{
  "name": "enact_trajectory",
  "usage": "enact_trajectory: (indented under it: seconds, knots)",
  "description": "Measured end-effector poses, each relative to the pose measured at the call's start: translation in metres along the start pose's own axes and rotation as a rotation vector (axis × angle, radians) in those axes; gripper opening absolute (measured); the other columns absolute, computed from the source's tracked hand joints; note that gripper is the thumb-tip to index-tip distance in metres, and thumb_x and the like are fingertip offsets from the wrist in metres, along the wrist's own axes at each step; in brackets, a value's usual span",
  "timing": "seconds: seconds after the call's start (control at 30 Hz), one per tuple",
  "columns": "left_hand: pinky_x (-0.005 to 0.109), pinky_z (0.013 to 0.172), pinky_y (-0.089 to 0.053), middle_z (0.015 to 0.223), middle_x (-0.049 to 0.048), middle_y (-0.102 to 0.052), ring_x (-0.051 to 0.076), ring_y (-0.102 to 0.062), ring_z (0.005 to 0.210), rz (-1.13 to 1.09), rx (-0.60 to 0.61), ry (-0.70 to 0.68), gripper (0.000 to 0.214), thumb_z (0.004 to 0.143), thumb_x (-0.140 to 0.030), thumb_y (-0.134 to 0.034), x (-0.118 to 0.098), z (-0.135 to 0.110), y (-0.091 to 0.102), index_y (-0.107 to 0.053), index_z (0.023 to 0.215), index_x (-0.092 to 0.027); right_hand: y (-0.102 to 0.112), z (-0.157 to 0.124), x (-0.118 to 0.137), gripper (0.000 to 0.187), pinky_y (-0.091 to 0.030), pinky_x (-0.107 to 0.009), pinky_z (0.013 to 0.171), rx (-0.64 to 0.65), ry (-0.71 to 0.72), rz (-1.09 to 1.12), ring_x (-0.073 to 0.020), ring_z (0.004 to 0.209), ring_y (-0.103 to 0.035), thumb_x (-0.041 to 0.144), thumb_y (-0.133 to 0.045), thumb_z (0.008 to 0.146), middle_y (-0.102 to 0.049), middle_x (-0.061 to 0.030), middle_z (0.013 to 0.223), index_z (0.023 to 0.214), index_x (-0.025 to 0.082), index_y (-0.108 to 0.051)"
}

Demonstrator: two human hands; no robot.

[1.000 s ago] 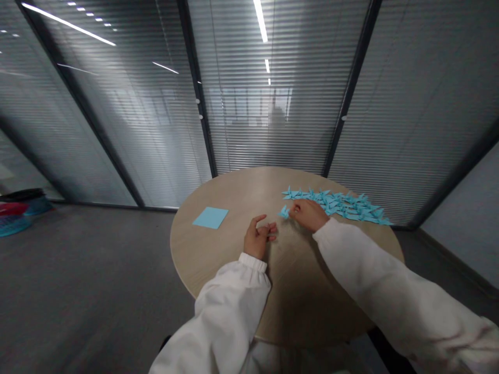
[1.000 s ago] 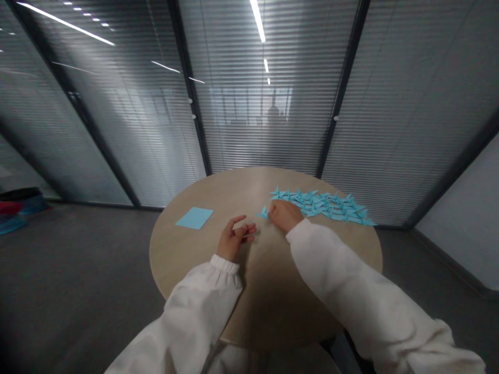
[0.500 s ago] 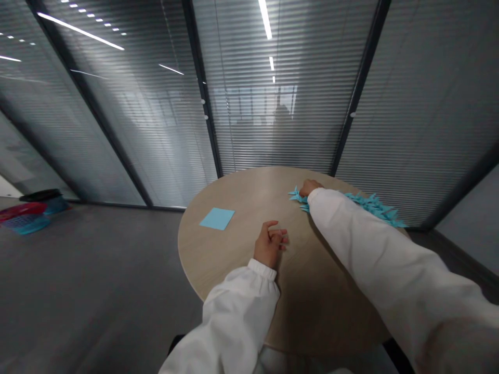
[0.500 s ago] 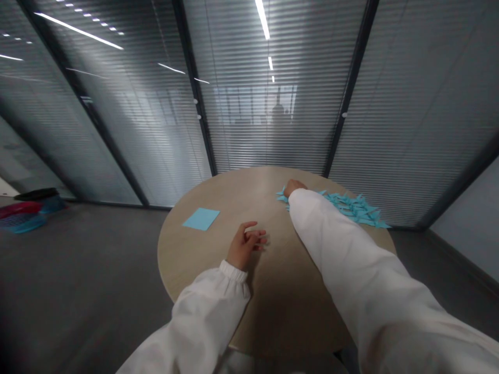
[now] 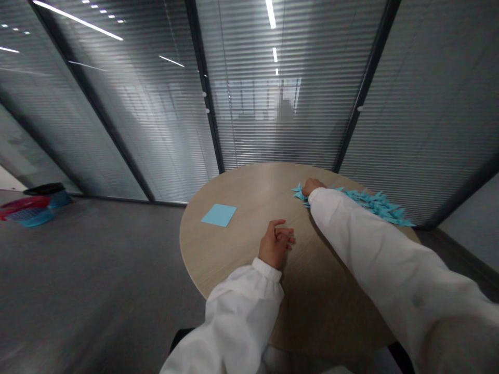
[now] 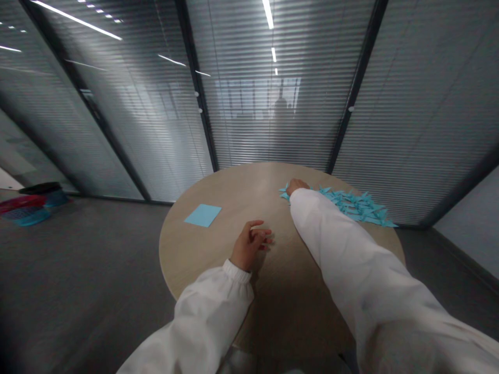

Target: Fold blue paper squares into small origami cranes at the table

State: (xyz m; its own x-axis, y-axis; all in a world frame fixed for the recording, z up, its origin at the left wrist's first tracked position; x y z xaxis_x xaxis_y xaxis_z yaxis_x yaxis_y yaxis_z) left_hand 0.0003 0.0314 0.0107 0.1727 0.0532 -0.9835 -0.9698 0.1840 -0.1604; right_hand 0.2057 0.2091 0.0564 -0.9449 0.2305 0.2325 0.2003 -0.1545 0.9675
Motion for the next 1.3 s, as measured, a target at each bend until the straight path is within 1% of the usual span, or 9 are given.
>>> enact_trajectory:
  seconds: [0.13,0.33,0.63,0.77,0.9,1.0,1.13,1.23,1.3]
  knots:
    - [0.019,0.048,-0.045,0.084,0.0065,-0.064,0.011,-0.061,0.061,0.006,-0.011,0.008,0.028,0.074,-0.019,-0.052,0.001,0.000,0.001,-0.046,0.101,-0.017,0.000,0.002,-0.001,0.041,-0.048,-0.031,0.074,0.028,-0.041,-0.052,-0.0288,0.096,-0.060,0.021,-0.067,0.063,-0.063,-0.0212,0.105,0.101,0.008,-0.065]
    - [0.019,0.049,-0.045,0.083,0.0056,-0.064,0.011,-0.061,0.062,0.002,0.011,-0.024,0.029,0.073,-0.021,-0.055,0.003,0.000,0.000,-0.047,0.101,-0.017,0.000,0.003,-0.001,0.042,-0.048,-0.029,0.073,0.059,-0.026,-0.073,-0.0275,0.095,-0.061,0.023,-0.071,0.060,-0.064,-0.0195,0.104,0.099,0.008,-0.067]
    - [0.020,0.050,-0.045,0.083,0.0064,-0.065,0.012,-0.062,0.062,0.060,0.005,-0.026,0.029,0.073,-0.019,-0.054,0.003,-0.001,0.000,-0.047,0.100,-0.017,0.004,0.002,-0.002,0.045,-0.048,-0.031,0.073,0.068,-0.012,-0.078,-0.0297,0.096,-0.060,0.023,-0.071,0.061,-0.063,-0.0215,0.105,0.103,0.005,-0.065]
    - [0.020,0.050,-0.045,0.083,0.0061,-0.065,0.012,-0.062,0.062,0.050,0.010,-0.017,0.029,0.072,-0.020,-0.055,0.003,-0.001,0.000,-0.048,0.100,-0.017,0.007,-0.001,0.000,0.046,-0.047,-0.029,0.073,0.067,-0.002,-0.075,-0.0281,0.097,-0.060,0.024,-0.071,0.061,-0.063,-0.0210,0.105,0.103,0.006,-0.065]
    - [0.020,0.050,-0.045,0.081,0.0056,-0.065,0.012,-0.061,0.061,0.041,0.017,-0.021,0.029,0.071,-0.020,-0.056,0.003,-0.001,-0.001,-0.048,0.099,-0.017,0.016,-0.004,0.001,0.045,-0.046,-0.027,0.071,0.060,0.002,-0.073,-0.0266,0.095,-0.061,0.025,-0.071,0.061,-0.063,-0.0211,0.103,0.101,0.005,-0.065]
    - [0.021,0.051,-0.045,0.081,0.0056,-0.065,0.012,-0.061,0.061,0.050,0.019,-0.018,0.027,0.072,-0.020,-0.055,0.003,-0.001,-0.001,-0.049,0.098,-0.017,0.029,-0.009,0.001,0.044,-0.045,-0.027,0.070,0.040,0.003,-0.073,-0.0270,0.095,-0.060,0.027,-0.070,0.062,-0.064,-0.0202,0.101,0.100,0.006,-0.066]
    - [0.022,0.056,-0.046,0.082,0.0064,-0.066,0.013,-0.061,0.065,0.151,0.020,-0.048,0.023,0.074,-0.017,-0.053,0.000,-0.001,0.001,-0.051,0.097,-0.017,0.050,-0.034,0.004,0.032,-0.043,-0.026,0.069,-0.016,0.088,-0.070,-0.0247,0.092,-0.061,0.032,-0.066,0.067,-0.067,-0.0157,0.094,0.091,0.011,-0.069]
    - [0.025,0.067,-0.047,0.084,0.0063,-0.067,0.014,-0.061,0.072,0.318,-0.010,-0.130,0.021,0.074,-0.015,-0.054,-0.008,-0.001,0.006,-0.056,0.095,-0.019,0.054,-0.071,0.008,0.029,-0.041,-0.026,0.071,-0.041,0.195,-0.055,-0.0229,0.088,-0.062,0.038,-0.055,0.077,-0.068,-0.0135,0.088,0.081,0.014,-0.071]
    - [0.029,0.078,-0.046,0.087,0.0063,-0.067,0.017,-0.061,0.080,0.455,-0.044,-0.217,0.021,0.074,-0.015,-0.055,-0.015,-0.002,0.010,-0.059,0.095,-0.021,0.049,-0.103,0.011,0.030,-0.041,-0.025,0.074,-0.054,0.293,-0.026,-0.0204,0.089,-0.061,0.035,-0.048,0.083,-0.069,-0.0108,0.089,0.080,0.016,-0.071]
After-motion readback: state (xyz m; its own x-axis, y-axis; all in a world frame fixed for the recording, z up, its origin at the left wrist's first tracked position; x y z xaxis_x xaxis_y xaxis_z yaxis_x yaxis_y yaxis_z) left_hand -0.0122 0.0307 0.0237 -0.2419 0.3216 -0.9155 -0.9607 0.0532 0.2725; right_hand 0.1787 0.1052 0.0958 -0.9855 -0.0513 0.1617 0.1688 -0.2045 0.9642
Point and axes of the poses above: each hand's wrist, its own z-axis towards the middle knuckle, its own y-axis out of the back of the hand, x = y × z, the point moved 6 cm from there along z, towards the middle knuckle
